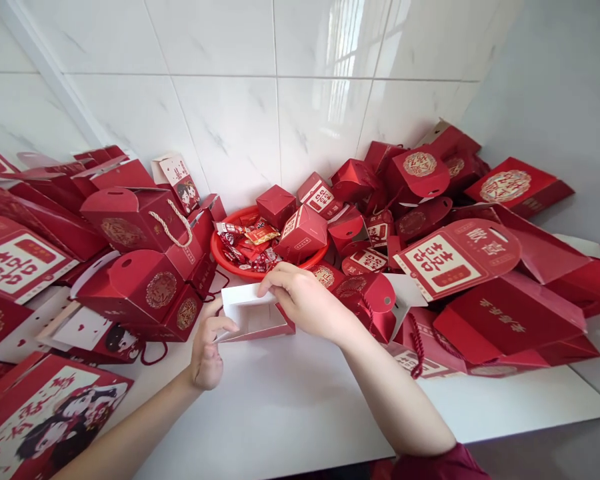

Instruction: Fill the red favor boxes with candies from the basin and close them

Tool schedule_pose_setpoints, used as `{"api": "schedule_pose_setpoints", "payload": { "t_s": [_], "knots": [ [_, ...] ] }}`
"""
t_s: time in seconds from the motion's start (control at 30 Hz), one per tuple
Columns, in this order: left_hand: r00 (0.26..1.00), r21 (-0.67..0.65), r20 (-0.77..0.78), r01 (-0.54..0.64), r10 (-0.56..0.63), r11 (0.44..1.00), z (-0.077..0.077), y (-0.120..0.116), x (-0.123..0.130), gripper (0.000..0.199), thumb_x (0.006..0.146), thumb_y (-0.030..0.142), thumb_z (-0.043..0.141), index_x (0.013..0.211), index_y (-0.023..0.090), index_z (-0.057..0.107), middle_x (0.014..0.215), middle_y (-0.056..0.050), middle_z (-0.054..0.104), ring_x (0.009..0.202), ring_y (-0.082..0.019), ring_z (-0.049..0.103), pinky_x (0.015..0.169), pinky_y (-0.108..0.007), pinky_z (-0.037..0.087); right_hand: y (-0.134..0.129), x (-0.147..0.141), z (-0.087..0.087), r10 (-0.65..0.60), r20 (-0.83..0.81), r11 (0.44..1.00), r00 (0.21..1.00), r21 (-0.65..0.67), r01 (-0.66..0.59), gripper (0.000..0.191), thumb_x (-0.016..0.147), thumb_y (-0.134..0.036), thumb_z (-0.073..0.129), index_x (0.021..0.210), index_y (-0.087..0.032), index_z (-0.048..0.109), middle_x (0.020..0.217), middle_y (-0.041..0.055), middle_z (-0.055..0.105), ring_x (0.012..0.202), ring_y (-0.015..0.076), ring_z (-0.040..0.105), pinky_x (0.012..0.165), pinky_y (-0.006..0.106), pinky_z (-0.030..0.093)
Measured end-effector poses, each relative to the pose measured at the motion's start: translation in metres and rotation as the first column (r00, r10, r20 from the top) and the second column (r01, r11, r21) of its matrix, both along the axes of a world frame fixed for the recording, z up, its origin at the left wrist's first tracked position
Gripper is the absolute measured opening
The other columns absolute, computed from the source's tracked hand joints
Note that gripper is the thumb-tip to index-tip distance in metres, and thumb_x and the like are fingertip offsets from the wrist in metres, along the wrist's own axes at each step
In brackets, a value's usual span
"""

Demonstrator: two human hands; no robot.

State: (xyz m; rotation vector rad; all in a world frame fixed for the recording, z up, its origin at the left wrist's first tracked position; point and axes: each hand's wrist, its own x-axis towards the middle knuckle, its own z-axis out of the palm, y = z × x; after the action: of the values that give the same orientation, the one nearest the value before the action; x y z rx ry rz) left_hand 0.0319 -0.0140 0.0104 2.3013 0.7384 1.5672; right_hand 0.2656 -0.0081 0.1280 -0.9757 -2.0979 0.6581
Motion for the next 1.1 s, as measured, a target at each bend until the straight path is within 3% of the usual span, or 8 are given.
{"api": "schedule_pose_setpoints", "payload": {
  "t_s": [0.17, 0.3, 0.43, 0.6, 0.7, 0.83, 0.97, 1.1],
  "knots": [
    [0.997, -0.272, -0.074, -0.006, -0.015, 0.962, 0.048, 0.005, 0.004, 0.045, 0.100, 0.044, 0.029, 0.084, 0.019, 0.062, 0.133, -0.012, 0.053, 0.118, -0.027, 0.054, 0.099, -0.040, 0.044, 0.006, 0.001, -0.007, -0.103, -0.006, 0.995, 0.995, -0.012, 0.103, 0.021, 0.095, -0.011, 0.043, 0.096, -0.021, 0.062, 0.095, 0.0029, 0.062, 0.083, 0.0149, 0.059, 0.076, 0.027, 0.044],
    [0.908, -0.662, -0.334, -0.033, -0.255, 0.749, 0.102, 0.025, 0.002, 0.036, 0.095, 0.044, 0.047, 0.081, 0.018, 0.068, 0.082, -0.003, 0.064, 0.077, -0.016, 0.057, 0.073, -0.026, 0.044, 0.008, 0.002, -0.010, -0.067, 0.013, 0.992, 0.998, -0.102, 0.068, 0.019, 0.095, -0.014, 0.043, 0.096, -0.021, 0.060, 0.093, 0.0025, 0.064, 0.083, 0.0154, 0.059, 0.075, 0.027, 0.044],
    [0.848, -0.730, -0.417, -0.099, -0.327, 0.676, 0.133, 0.042, 0.007, 0.036, 0.089, 0.044, 0.052, 0.072, 0.016, 0.065, 0.068, 0.001, 0.057, 0.063, -0.012, 0.048, 0.060, -0.023, 0.035, 0.012, -0.001, -0.006, -0.069, 0.004, 0.984, 0.998, -0.165, 0.068, 0.018, 0.094, -0.015, 0.043, 0.092, -0.021, 0.060, 0.090, 0.0012, 0.065, 0.077, 0.0147, 0.058, 0.071, 0.026, 0.043],
    [0.806, -0.642, -0.568, -0.309, -0.165, 0.702, 0.140, 0.053, 0.003, 0.041, 0.083, 0.049, 0.059, 0.061, 0.015, 0.064, 0.059, 0.001, 0.055, 0.055, -0.012, 0.045, 0.053, -0.024, 0.031, 0.024, -0.006, 0.006, -0.062, 0.047, 0.980, 0.997, -0.188, 0.070, 0.015, 0.092, -0.017, 0.048, 0.093, -0.022, 0.062, 0.091, 0.0003, 0.069, 0.080, 0.0154, 0.062, 0.074, 0.026, 0.044],
    [0.763, -0.576, -0.639, -0.386, -0.102, 0.721, 0.143, 0.056, -0.009, 0.035, 0.079, 0.047, 0.064, 0.061, 0.017, 0.068, 0.059, 0.001, 0.060, 0.055, -0.013, 0.051, 0.052, -0.023, 0.033, 0.041, -0.010, 0.009, -0.224, 0.102, 0.964, 0.969, -0.122, 0.236, 0.020, 0.095, -0.017, 0.044, 0.096, -0.022, 0.064, 0.102, 0.0035, 0.071, 0.094, 0.0177, 0.064, 0.082, 0.027, 0.044],
    [0.739, -0.590, -0.638, -0.292, -0.214, 0.753, 0.147, 0.048, -0.024, 0.018, 0.078, 0.033, 0.065, 0.089, 0.025, 0.077, 0.090, 0.000, 0.075, 0.077, -0.019, 0.068, 0.069, -0.025, 0.048, 0.073, -0.020, -0.001, -0.388, 0.297, 0.895, 0.873, -0.104, 0.433, 0.023, 0.097, -0.018, 0.042, 0.102, -0.019, 0.064, 0.112, 0.0094, 0.070, 0.105, 0.0204, 0.063, 0.088, 0.029, 0.043],
    [0.719, -0.545, -0.651, -0.222, -0.242, 0.808, 0.147, 0.045, -0.034, 0.049, 0.075, 0.023, 0.064, 0.123, 0.033, 0.067, 0.117, 0.000, 0.073, 0.094, -0.024, 0.070, 0.077, -0.029, 0.053, 0.095, -0.032, -0.015, -0.327, 0.386, 0.900, 0.863, -0.151, 0.408, 0.020, 0.096, -0.019, 0.046, 0.100, -0.018, 0.065, 0.109, 0.0113, 0.071, 0.103, 0.0218, 0.065, 0.084, 0.028, 0.044],
    [0.695, -0.493, -0.688, -0.236, -0.209, 0.837, 0.145, 0.047, -0.038, 0.059, 0.073, 0.019, 0.062, 0.130, 0.036, 0.062, 0.123, 0.001, 0.070, 0.098, -0.026, 0.070, 0.075, -0.030, 0.055, 0.102, -0.038, -0.019, -0.259, 0.425, 0.920, 0.867, -0.163, 0.355, 0.021, 0.098, -0.025, 0.046, 0.104, -0.021, 0.065, 0.110, 0.0083, 0.071, 0.101, 0.0199, 0.066, 0.083, 0.026, 0.044]
  ]
}}
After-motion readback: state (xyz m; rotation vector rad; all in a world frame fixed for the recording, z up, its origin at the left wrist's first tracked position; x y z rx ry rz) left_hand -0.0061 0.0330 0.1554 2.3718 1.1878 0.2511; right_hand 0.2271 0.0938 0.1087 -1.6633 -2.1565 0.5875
